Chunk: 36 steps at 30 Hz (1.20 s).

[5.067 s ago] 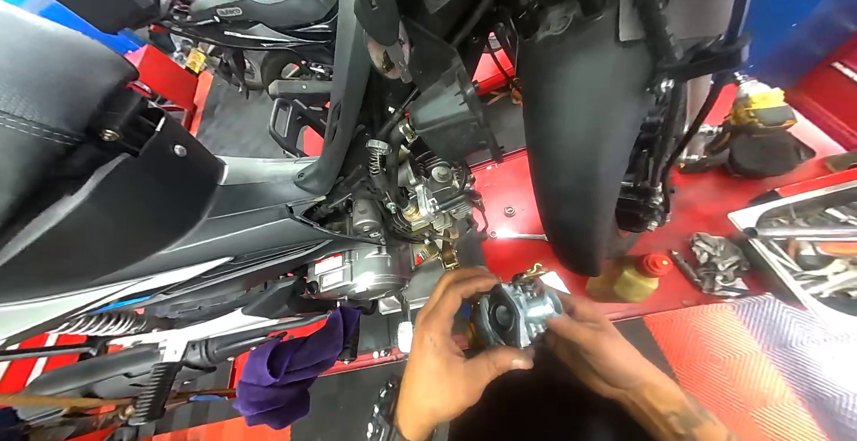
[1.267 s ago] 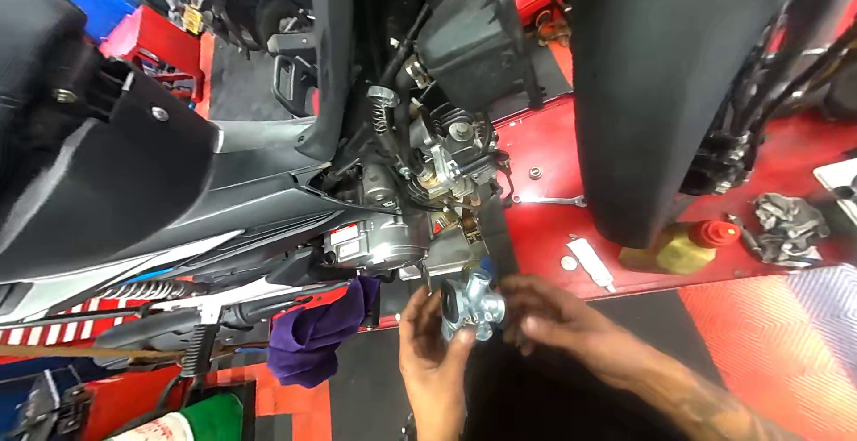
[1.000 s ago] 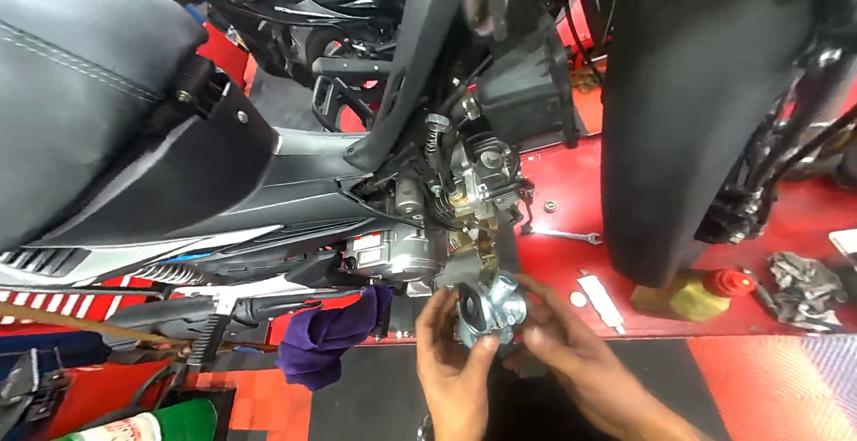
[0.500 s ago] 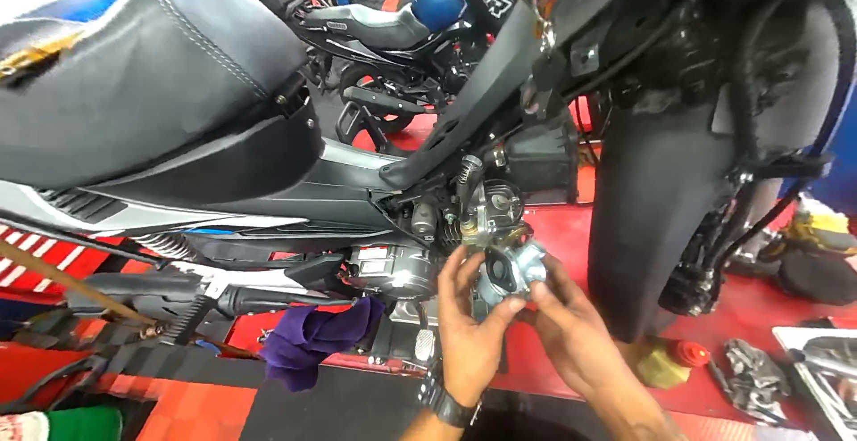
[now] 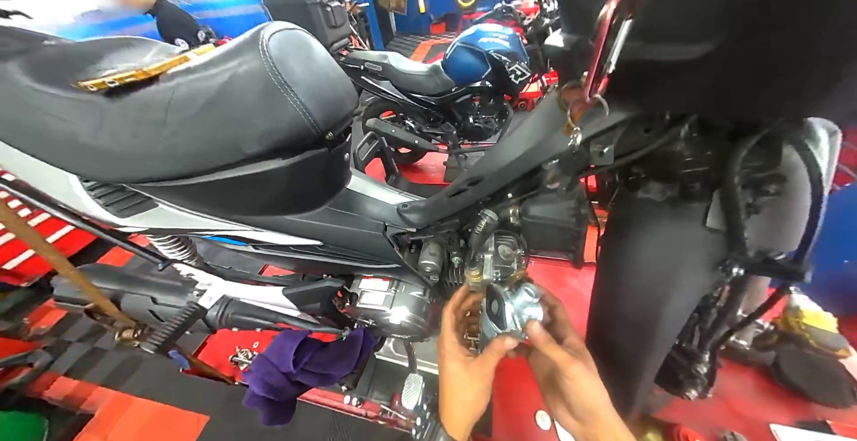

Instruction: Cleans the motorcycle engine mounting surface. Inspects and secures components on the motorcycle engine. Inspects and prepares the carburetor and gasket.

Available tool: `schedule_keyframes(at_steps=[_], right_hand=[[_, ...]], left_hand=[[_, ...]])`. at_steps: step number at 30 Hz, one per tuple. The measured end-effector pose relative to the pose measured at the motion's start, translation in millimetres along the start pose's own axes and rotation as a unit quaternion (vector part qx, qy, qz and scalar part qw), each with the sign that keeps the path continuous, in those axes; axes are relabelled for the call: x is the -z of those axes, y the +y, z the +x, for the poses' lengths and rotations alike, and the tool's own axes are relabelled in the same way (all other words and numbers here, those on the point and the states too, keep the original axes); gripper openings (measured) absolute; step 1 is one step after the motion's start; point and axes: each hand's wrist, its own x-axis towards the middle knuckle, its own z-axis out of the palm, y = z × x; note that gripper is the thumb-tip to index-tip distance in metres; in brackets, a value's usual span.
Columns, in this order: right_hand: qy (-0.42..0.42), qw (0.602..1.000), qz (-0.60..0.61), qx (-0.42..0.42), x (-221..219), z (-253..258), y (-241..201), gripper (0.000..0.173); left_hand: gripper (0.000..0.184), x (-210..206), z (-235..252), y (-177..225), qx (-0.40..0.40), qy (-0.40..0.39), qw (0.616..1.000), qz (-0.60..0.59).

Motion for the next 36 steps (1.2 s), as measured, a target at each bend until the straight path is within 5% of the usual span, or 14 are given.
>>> schedule_keyframes(at_steps=[10, 20, 36], right_hand=[[-0.017, 0.996, -0.076, 0.031, 8, -2, -1, 0.079], [0.061, 0.991, -0.102, 0.058, 12, -7, 1, 0.085], [0.043, 0.996, -0.067, 0.047, 8, -33, 2, 0.084]], left_hand=[[0.098, -5, -5, -7, 0.040, 0.001, 0.996, -0.076], [0.075, -25, -11, -21, 0.144, 0.007, 0.978, -0.151], [0.077, -4, -30, -25, 0.081, -0.087, 0.982, -0.143]])
